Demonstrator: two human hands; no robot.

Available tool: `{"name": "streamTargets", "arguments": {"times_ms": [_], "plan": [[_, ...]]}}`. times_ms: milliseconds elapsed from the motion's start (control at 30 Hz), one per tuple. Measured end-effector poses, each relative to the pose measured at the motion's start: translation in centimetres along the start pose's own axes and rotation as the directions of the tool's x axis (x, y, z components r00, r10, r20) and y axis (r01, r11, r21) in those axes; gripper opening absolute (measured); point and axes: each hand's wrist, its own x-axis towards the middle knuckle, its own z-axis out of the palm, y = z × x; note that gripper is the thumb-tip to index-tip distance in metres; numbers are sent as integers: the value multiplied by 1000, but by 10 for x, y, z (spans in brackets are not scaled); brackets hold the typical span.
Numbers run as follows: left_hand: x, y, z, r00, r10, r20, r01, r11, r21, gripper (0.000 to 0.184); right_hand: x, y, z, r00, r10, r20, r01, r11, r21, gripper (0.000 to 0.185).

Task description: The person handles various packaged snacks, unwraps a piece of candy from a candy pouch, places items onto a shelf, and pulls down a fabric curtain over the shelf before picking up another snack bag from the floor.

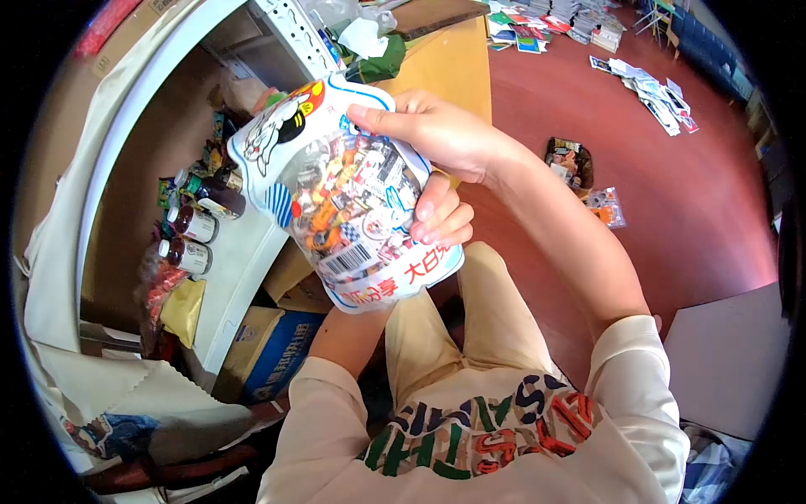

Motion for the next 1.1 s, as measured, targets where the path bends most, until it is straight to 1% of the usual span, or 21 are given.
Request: {"name": "streamTargets", "arguments": {"times_ms": [33, 100, 133, 167, 200, 233, 267, 300, 367, 400, 433, 500, 533, 600, 667, 733, 833, 933, 1067, 1100], "plan": [[-1, 0, 0, 1000, 14, -2, -14, 999, -33, 52, -3, -2, 2, 1000, 4, 1, -4, 1000, -6, 40], [3, 6, 9, 984, -61, -170, 47, 995, -86, 61, -6, -10, 7, 991, 67, -114, -61, 997, 54, 41], [1, 4, 17, 945, -13, -327, 2, 999, -36, 53, -7, -11, 6, 991, 63, -116, -55, 996, 66, 42], [-1, 3, 24, 877, 36, -479, -26, 999, 28, 46, -7, -13, 4, 991, 65, -116, -58, 996, 63, 42], [-1, 2, 33, 786, 83, -613, -30, 995, 95, 39, -8, -14, 3, 989, 76, -124, -62, 992, 110, 42], [0, -4, 43, 661, 144, -736, -123, 989, 84, 44, -9, -15, 2, 987, 88, -133, -66, 985, 159, 42], [4, -10, 55, 514, 201, -834, -212, 972, 104, 49, -10, -20, 7, 978, 94, -188, -40, 961, 273, 38], [-3, -13, 41, 484, 180, -856, -247, 967, 63, 50, -8, -20, 6, 976, 96, -193, -41, 962, 269, 38], [-6, -19, 44, 243, 215, -946, -369, 922, 115, 47, -3, -23, 2, 975, 30, -221, 52, 933, 355, 35], [-13, -19, 49, 331, 222, -917, -410, 909, 72, 44, -5, -29, 1, 971, 25, -237, 68, 924, 376, 33], [-18, -20, 50, 428, 228, -874, -393, 918, 47, 45, -6, -31, 0, 971, 24, -239, 68, 926, 371, 33], [-12, -22, 57, 478, 292, -829, -322, 936, 144, 49, -4, -34, -3, 956, -7, -293, 102, 946, 308, 32], [-13, -23, 58, 481, 292, -826, -325, 935, 141, 49, -4, -33, -5, 962, -19, -273, 103, 949, 298, 33], [-14, -22, 58, 557, 289, -779, -313, 941, 125, 55, -6, -39, -1, 960, -11, -278, 94, 954, 286, 33], [-15, -21, 58, 561, 286, -777, -320, 940, 115, 56, -6, -42, 0, 959, -4, -282, 85, 957, 277, 34], [-17, -19, 57, 566, 273, -778, -355, 932, 69, 61, -3, -40, -4, 971, -26, -238, 79, 974, 213, 35], [-21, -20, 57, 600, 274, -752, -328, 941, 82, 66, -2, -39, -7, 974, -30, -223, 74, 979, 191, 35], [-26, -20, 55, 613, 281, -738, -335, 939, 79, 69, -3, -41, -5, 970, -31, -242, 78, 979, 187, 35], [-26, -19, 57, 610, 276, -743, -361, 931, 49, 73, -3, -40, -6, 974, -34, -223, 73, 982, 172, 36], [-27, -18, 56, 616, 276, -738, -337, 939, 70, 75, -3, -40, -6, 974, -32, -224, 72, 982, 175, 36]]}}
